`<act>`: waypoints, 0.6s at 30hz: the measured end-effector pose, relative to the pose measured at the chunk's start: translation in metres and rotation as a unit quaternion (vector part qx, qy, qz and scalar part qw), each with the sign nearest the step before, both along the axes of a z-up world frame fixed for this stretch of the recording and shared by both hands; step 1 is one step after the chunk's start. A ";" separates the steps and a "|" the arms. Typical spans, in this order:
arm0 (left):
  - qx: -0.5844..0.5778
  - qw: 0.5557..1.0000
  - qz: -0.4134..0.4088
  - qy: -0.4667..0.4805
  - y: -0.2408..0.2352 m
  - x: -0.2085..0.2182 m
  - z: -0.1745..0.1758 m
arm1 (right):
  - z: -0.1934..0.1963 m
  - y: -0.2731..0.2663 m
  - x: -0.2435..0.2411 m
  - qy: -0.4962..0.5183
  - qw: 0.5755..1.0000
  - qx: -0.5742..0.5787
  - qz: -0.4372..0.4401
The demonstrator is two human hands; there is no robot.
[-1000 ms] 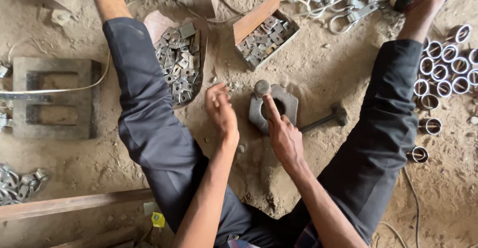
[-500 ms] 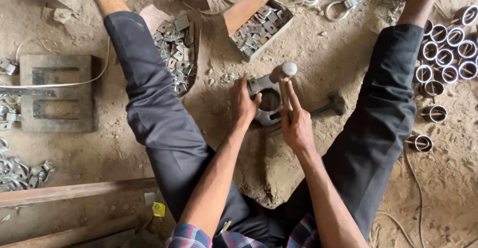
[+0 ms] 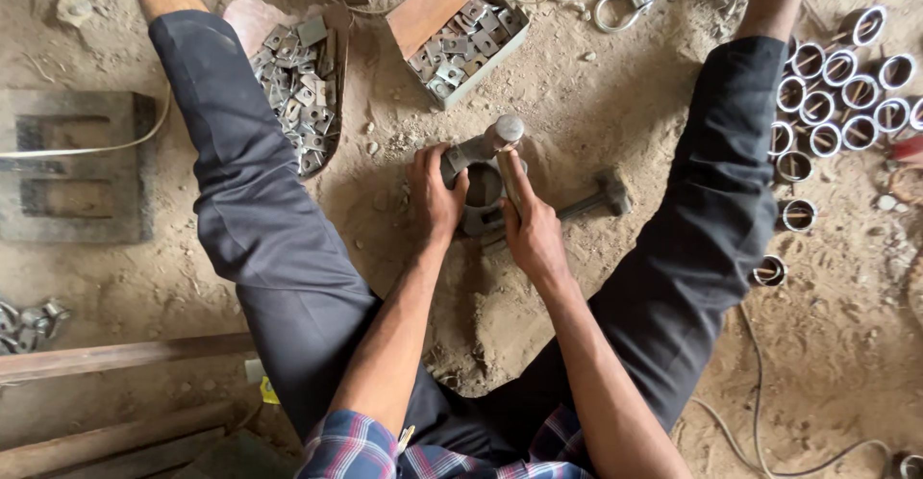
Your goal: The person uses a hammer to drive a metal pin into a metal base while sitting on the ground, handling various metal rings and components.
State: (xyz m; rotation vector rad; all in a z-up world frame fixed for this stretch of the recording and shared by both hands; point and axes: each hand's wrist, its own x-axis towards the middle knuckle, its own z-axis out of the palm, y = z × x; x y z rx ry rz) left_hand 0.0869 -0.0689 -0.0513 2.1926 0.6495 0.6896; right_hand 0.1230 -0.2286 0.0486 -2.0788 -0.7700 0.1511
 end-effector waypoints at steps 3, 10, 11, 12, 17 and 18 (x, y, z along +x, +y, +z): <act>0.006 1.000 0.015 0.000 -0.002 -0.002 0.004 | 0.003 0.002 0.000 0.140 0.978 -0.155 -0.017; -0.034 0.998 0.016 -0.050 0.002 -0.004 -0.011 | 0.004 0.020 -0.020 0.056 0.987 -0.150 -0.035; -0.033 0.998 0.020 -0.048 0.004 -0.008 -0.015 | 0.002 0.024 -0.025 0.053 0.988 -0.137 -0.044; -0.033 0.998 0.021 -0.051 0.005 -0.005 -0.017 | 0.002 0.027 -0.025 0.045 0.989 -0.126 -0.056; -0.077 0.995 0.013 -0.057 0.009 -0.008 -0.018 | -0.003 0.038 -0.036 0.024 0.986 -0.156 -0.055; -0.085 0.994 0.016 -0.060 0.008 -0.008 -0.017 | -0.006 0.037 -0.037 0.028 0.984 -0.164 -0.058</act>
